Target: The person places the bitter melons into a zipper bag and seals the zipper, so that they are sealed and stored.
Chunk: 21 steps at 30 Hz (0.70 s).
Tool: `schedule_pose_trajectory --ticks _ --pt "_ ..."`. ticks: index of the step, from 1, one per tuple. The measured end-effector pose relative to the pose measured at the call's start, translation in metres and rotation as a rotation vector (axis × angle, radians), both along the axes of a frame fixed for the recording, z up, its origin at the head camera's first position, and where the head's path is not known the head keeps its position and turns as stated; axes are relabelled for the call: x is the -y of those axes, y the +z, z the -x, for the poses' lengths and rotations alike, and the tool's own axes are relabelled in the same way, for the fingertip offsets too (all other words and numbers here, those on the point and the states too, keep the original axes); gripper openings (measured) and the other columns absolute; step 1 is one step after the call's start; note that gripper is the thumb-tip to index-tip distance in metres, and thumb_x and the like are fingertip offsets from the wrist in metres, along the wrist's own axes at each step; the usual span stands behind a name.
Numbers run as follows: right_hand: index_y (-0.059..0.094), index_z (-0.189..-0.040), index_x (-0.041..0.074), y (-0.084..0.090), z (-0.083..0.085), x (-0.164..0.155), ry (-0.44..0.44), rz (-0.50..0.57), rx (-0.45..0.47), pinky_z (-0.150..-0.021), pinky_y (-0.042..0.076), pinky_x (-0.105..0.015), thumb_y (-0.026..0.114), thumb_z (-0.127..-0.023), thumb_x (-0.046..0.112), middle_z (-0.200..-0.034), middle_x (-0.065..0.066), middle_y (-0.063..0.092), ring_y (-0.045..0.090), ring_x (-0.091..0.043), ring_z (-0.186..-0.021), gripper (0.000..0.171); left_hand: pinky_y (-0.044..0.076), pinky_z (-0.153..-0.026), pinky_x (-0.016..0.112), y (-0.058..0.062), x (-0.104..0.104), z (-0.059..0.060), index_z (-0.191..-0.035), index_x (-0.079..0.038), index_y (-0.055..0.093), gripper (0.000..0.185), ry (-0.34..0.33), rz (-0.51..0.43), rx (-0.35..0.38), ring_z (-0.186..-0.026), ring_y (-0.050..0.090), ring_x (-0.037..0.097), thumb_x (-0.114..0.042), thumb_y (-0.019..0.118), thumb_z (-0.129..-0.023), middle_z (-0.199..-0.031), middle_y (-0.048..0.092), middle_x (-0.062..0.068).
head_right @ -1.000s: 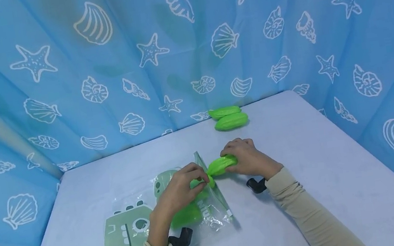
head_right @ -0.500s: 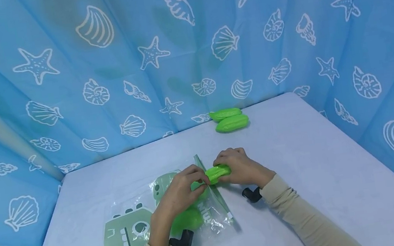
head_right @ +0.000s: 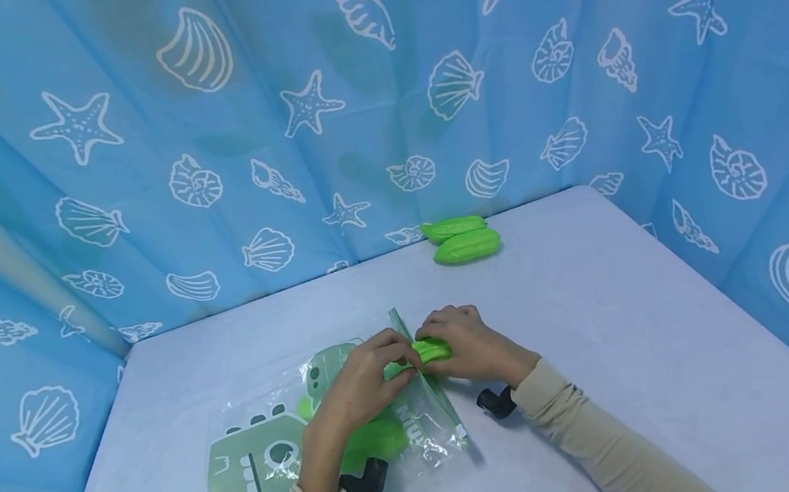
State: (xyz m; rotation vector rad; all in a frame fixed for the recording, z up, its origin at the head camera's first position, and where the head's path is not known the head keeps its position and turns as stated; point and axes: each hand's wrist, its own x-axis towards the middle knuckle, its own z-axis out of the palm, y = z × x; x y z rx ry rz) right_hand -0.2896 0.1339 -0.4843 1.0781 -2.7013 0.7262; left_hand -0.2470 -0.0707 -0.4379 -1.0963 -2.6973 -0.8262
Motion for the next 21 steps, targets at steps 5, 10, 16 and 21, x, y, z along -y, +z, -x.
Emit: schedule_pose_trajectory --ticks 5,10,16,21 --pt "0.063 -0.108 0.024 -0.002 -0.003 0.004 0.002 0.012 -0.016 -0.084 0.03 -0.042 0.069 -0.08 0.031 -0.106 0.009 0.056 0.047 -0.009 -0.093 0.03 0.049 -0.074 0.02 0.0 -0.001 0.0 -0.088 -0.017 0.067 0.008 0.001 0.003 0.009 -0.085 0.057 0.008 -0.011 0.068 -0.083 -0.096 0.055 -0.008" --pt "0.063 -0.11 0.022 -0.004 -0.005 0.009 -0.008 -0.001 -0.021 -0.088 0.03 -0.044 0.069 -0.08 0.03 -0.109 0.009 0.055 0.048 -0.011 -0.098 0.032 0.047 -0.074 0.017 -0.002 -0.002 0.0 -0.088 -0.017 0.067 0.008 0.006 0.005 0.01 -0.085 0.056 0.007 -0.011 0.068 -0.083 -0.097 0.055 -0.008" --pt "0.063 -0.11 0.018 -0.007 -0.006 0.013 -0.018 -0.018 -0.045 -0.092 0.03 -0.046 0.071 -0.076 0.021 -0.111 0.004 0.056 0.048 -0.017 -0.108 0.035 0.046 -0.075 0.016 -0.002 -0.004 0.0 -0.087 -0.018 0.067 0.008 0.015 0.023 0.022 -0.086 0.056 0.005 -0.012 0.068 -0.082 -0.098 0.055 -0.009" --pt "0.062 -0.109 0.018 -0.008 -0.008 0.015 -0.023 -0.006 -0.037 -0.091 0.03 -0.046 0.072 -0.071 0.012 -0.111 0.005 0.055 0.048 -0.017 -0.108 0.039 0.046 -0.075 0.016 -0.003 -0.005 -0.001 -0.088 -0.018 0.067 0.008 0.01 0.024 0.031 -0.087 0.056 0.006 -0.012 0.068 -0.083 -0.099 0.055 -0.008"
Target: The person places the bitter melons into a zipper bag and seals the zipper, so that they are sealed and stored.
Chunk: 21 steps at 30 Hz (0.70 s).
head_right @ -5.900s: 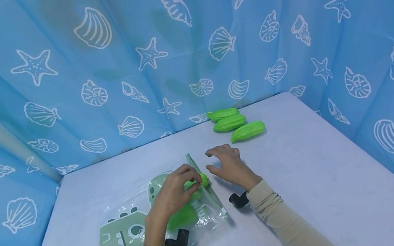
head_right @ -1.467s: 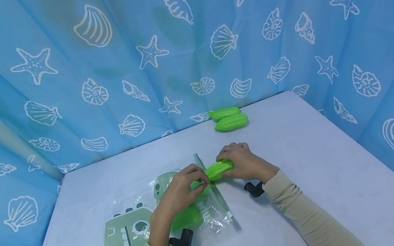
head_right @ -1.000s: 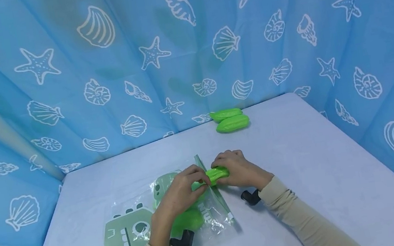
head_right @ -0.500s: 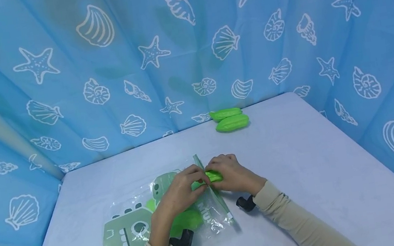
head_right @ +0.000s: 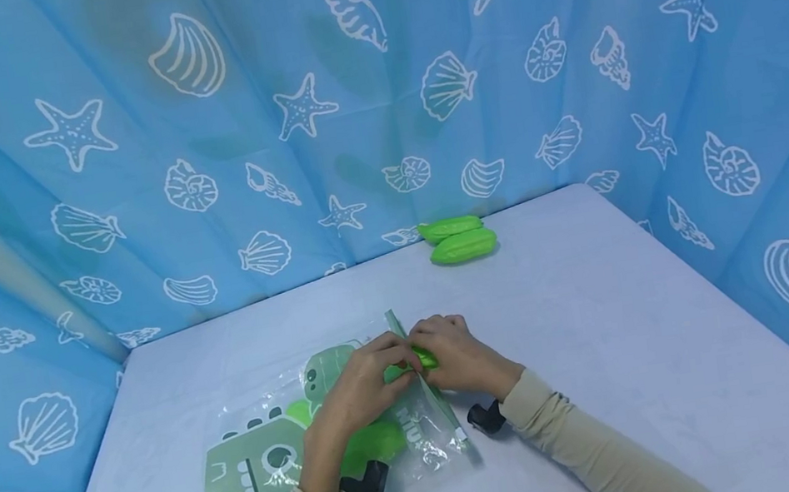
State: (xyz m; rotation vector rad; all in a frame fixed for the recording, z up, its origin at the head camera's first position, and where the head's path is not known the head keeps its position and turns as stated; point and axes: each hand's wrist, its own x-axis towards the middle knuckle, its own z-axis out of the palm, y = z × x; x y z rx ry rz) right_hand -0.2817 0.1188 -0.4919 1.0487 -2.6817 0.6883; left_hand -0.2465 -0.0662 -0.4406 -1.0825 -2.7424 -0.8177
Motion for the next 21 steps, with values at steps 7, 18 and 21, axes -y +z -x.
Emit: schedule_pose_trajectory --ticks 7,18,21 --pt "0.062 -0.111 0.018 -0.0022 -0.0035 0.0062 -0.018 0.017 -0.02 -0.088 0.031 -0.043 0.069 -0.073 0.006 -0.11 0.005 0.056 0.048 -0.017 -0.104 0.041 0.046 -0.078 0.016 -0.001 -0.0009 -0.0007 -0.089 -0.016 0.068 0.007 -0.008 0.007 -0.009 -0.089 0.055 0.006 -0.013 0.068 -0.083 -0.1 0.055 -0.008" --pt "0.061 -0.112 0.02 -0.004 -0.0049 0.0075 -0.023 0.002 -0.03 -0.087 0.03 -0.045 0.066 -0.08 0.009 -0.11 0.006 0.055 0.048 -0.016 -0.101 0.034 0.046 -0.079 0.017 -0.0029 -0.001 0.0005 -0.089 -0.016 0.067 0.007 -0.009 -0.001 -0.002 -0.09 0.055 0.006 -0.013 0.069 -0.083 -0.1 0.055 -0.008" --pt "0.06 -0.116 0.021 -0.0037 -0.003 0.0056 -0.03 0.003 0.004 -0.087 0.029 -0.045 0.07 -0.075 0.015 -0.113 0.006 0.055 0.046 -0.017 -0.107 0.043 0.046 -0.078 0.017 -0.003 -0.0006 0.0009 -0.089 -0.016 0.068 0.007 -0.011 0.0 -0.004 -0.088 0.055 0.005 -0.013 0.068 -0.083 -0.1 0.055 -0.008"
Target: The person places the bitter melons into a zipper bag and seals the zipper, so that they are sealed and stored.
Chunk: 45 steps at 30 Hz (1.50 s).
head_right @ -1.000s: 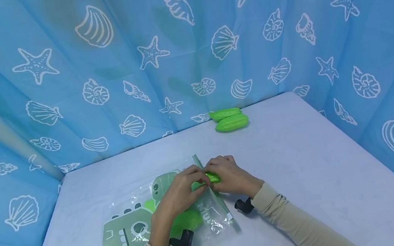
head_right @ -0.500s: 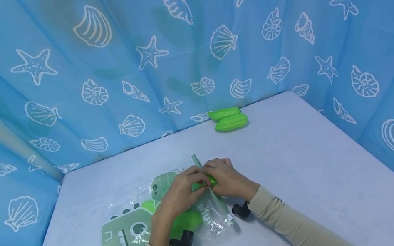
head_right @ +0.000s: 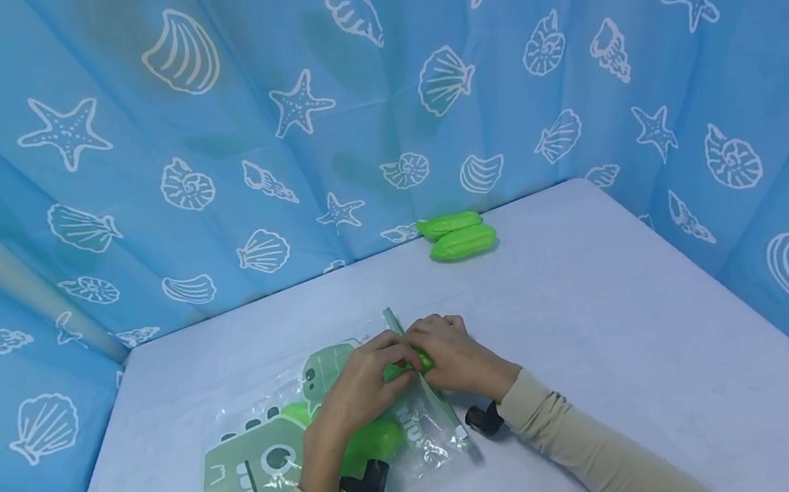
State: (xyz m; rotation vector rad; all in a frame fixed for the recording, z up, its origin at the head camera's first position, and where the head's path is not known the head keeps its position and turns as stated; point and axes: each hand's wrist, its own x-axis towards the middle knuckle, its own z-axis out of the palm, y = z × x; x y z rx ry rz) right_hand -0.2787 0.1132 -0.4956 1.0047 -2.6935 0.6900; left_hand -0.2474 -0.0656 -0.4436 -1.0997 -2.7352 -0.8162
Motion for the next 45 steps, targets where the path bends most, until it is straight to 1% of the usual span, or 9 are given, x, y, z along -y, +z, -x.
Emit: schedule_pose_trajectory --ticks 4,7,11,15,20,27,32,39,45 --pt "0.057 -0.118 0.021 0.004 0.002 -0.004 0.026 0.0 0.051 -0.087 0.029 -0.046 0.072 -0.074 0.017 -0.117 0.005 0.053 0.044 -0.018 -0.113 0.046 0.046 -0.077 0.016 0.0 0.001 0.0 -0.088 -0.016 0.067 0.007 0.004 -0.001 -0.007 -0.087 0.056 0.004 -0.012 0.068 -0.083 -0.1 0.055 -0.008" --pt "0.056 -0.119 0.02 0.009 0.004 -0.009 0.057 0.021 0.086 -0.088 0.03 -0.049 0.07 -0.079 0.02 -0.118 0.005 0.053 0.044 -0.019 -0.114 0.043 0.046 -0.076 0.015 0.0 0.001 0.001 -0.089 -0.017 0.067 0.008 -0.005 -0.009 -0.01 -0.086 0.056 0.004 -0.012 0.068 -0.083 -0.099 0.055 -0.008" --pt "0.056 -0.12 0.017 0.016 0.009 -0.018 0.06 0.087 0.114 -0.088 0.032 -0.054 0.065 -0.086 0.032 -0.117 0.003 0.055 0.046 -0.02 -0.113 0.038 0.047 -0.075 0.016 0.001 0.002 0.001 -0.088 -0.015 0.068 0.008 -0.021 -0.028 -0.009 -0.086 0.057 0.004 -0.01 0.067 -0.083 -0.097 0.055 -0.008" --pt "0.059 -0.117 0.014 0.02 0.016 -0.028 0.029 0.165 0.118 -0.089 0.033 -0.057 0.061 -0.087 0.037 -0.113 0.001 0.058 0.048 -0.02 -0.11 0.038 0.047 -0.075 0.016 0.003 0.003 0.0 -0.088 -0.014 0.068 0.006 -0.03 -0.038 -0.001 -0.086 0.057 0.005 -0.01 0.067 -0.083 -0.095 0.055 -0.008" --pt "0.059 -0.115 0.019 0.022 0.026 -0.039 -0.003 0.222 0.087 -0.092 0.031 -0.057 0.062 -0.087 0.036 -0.11 0.001 0.058 0.049 -0.02 -0.109 0.034 0.048 -0.072 0.018 0.005 0.003 0.001 -0.088 -0.014 0.068 0.005 -0.029 -0.027 -0.011 -0.084 0.056 0.005 -0.011 0.067 -0.084 -0.094 0.055 -0.008" --pt "0.059 -0.115 0.018 0.019 0.039 -0.051 -0.089 0.225 0.077 -0.092 0.026 -0.061 0.061 -0.088 0.036 -0.115 -0.001 0.057 0.046 -0.024 -0.113 0.033 0.047 -0.072 0.017 0.004 0.003 0.001 -0.088 -0.014 0.069 0.005 -0.015 -0.016 -0.005 -0.083 0.055 0.006 -0.013 0.067 -0.084 -0.095 0.055 -0.009" --pt "0.059 -0.116 0.016 0.017 0.051 -0.053 -0.148 0.206 0.073 -0.093 0.025 -0.06 0.061 -0.087 0.036 -0.117 -0.003 0.057 0.044 -0.025 -0.117 0.035 0.047 -0.072 0.017 0.003 0.006 -0.001 -0.088 -0.015 0.069 0.005 -0.004 -0.012 0.006 -0.084 0.055 0.006 -0.013 0.067 -0.084 -0.095 0.055 -0.01" --pt "0.057 -0.118 0.011 0.024 0.068 -0.055 -0.215 0.209 0.058 -0.091 0.025 -0.057 0.061 -0.087 0.038 -0.12 -0.008 0.055 0.041 -0.029 -0.119 0.041 0.049 -0.074 0.021 0.002 0.012 0.0 -0.088 -0.014 0.068 0.005 -0.015 -0.026 0.006 -0.084 0.055 0.005 -0.012 0.067 -0.084 -0.095 0.055 -0.009" --pt "0.055 -0.121 0.01 0.023 0.078 -0.067 -0.307 0.243 0.06 -0.091 0.024 -0.053 0.064 -0.085 0.036 -0.125 -0.01 0.05 0.035 -0.031 -0.123 0.046 0.047 -0.073 0.016 0.001 0.009 0.001 -0.088 -0.015 0.069 0.005 -0.034 -0.024 -0.01 -0.084 0.054 0.004 -0.013 0.066 -0.085 -0.096 0.055 -0.01"
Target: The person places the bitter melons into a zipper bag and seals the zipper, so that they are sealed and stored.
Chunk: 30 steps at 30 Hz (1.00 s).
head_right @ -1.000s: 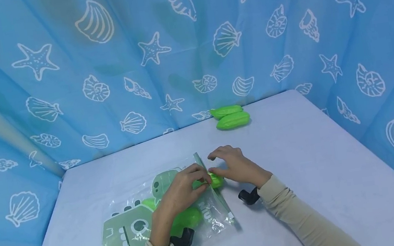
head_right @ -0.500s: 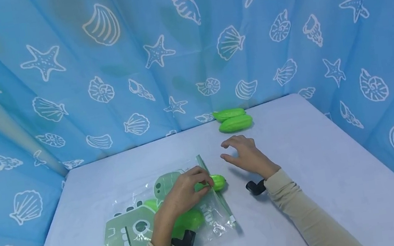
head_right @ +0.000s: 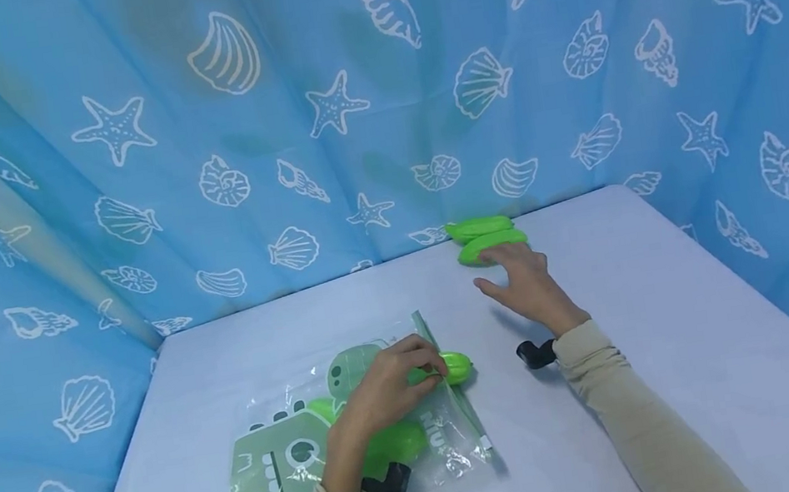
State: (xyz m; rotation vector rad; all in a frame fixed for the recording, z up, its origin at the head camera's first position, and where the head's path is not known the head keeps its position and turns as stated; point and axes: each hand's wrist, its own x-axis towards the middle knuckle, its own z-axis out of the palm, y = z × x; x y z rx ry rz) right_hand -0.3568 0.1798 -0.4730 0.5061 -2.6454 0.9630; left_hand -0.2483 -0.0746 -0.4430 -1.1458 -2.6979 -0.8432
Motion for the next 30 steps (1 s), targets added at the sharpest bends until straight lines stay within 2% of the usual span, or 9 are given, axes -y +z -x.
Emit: schedule_pose_trajectory --ticks 6,11,16,24,30 --pt "0.048 -0.129 0.01 -0.012 0.025 0.0 -0.074 0.004 -0.023 -0.091 0.018 -0.057 0.066 -0.084 0.034 -0.133 -0.013 0.044 0.026 -0.035 -0.125 0.054 0.046 -0.071 0.014 0.0 0.004 -0.001 -0.087 -0.016 0.069 0.005 0.04 0.017 -0.01 -0.084 0.054 0.003 -0.013 0.067 -0.084 -0.095 0.055 -0.01" --pt "0.039 -0.137 0.01 -0.024 0.046 -0.007 -0.154 -0.044 0.004 -0.087 0.014 -0.058 0.071 -0.079 0.034 -0.141 -0.015 0.034 0.02 -0.039 -0.125 0.07 0.046 -0.072 0.014 0.0 0.006 0.0 -0.087 -0.016 0.069 0.005 0.014 -0.012 -0.008 -0.085 0.054 0.004 -0.014 0.067 -0.084 -0.096 0.055 -0.011" --pt "0.033 -0.141 0.009 -0.032 0.057 -0.023 -0.183 -0.096 0.059 -0.086 0.012 -0.06 0.073 -0.077 0.031 -0.143 -0.015 0.03 0.016 -0.041 -0.125 0.079 0.047 -0.071 0.015 -0.002 0.005 -0.003 -0.087 -0.017 0.068 0.005 0.0 -0.041 0.005 -0.086 0.054 0.003 -0.014 0.067 -0.084 -0.097 0.055 -0.011" --pt "0.033 -0.14 0.007 -0.034 0.073 -0.033 -0.17 -0.11 0.071 -0.087 0.01 -0.061 0.071 -0.08 0.028 -0.143 -0.016 0.029 0.015 -0.043 -0.125 0.074 0.047 -0.072 0.015 0.0 0.003 0.002 -0.087 -0.016 0.068 0.005 -0.009 -0.049 -0.017 -0.086 0.054 0.003 -0.012 0.067 -0.084 -0.097 0.055 -0.011" --pt "0.039 -0.137 0.007 -0.044 0.077 -0.04 -0.193 -0.111 0.063 -0.09 0.01 -0.06 0.069 -0.082 0.024 -0.14 -0.015 0.035 0.019 -0.041 -0.126 0.065 0.045 -0.07 0.013 0.002 0.002 0.002 -0.087 -0.016 0.068 0.005 0.006 -0.044 -0.014 -0.084 0.053 0.003 -0.012 0.067 -0.084 -0.095 0.054 -0.011"
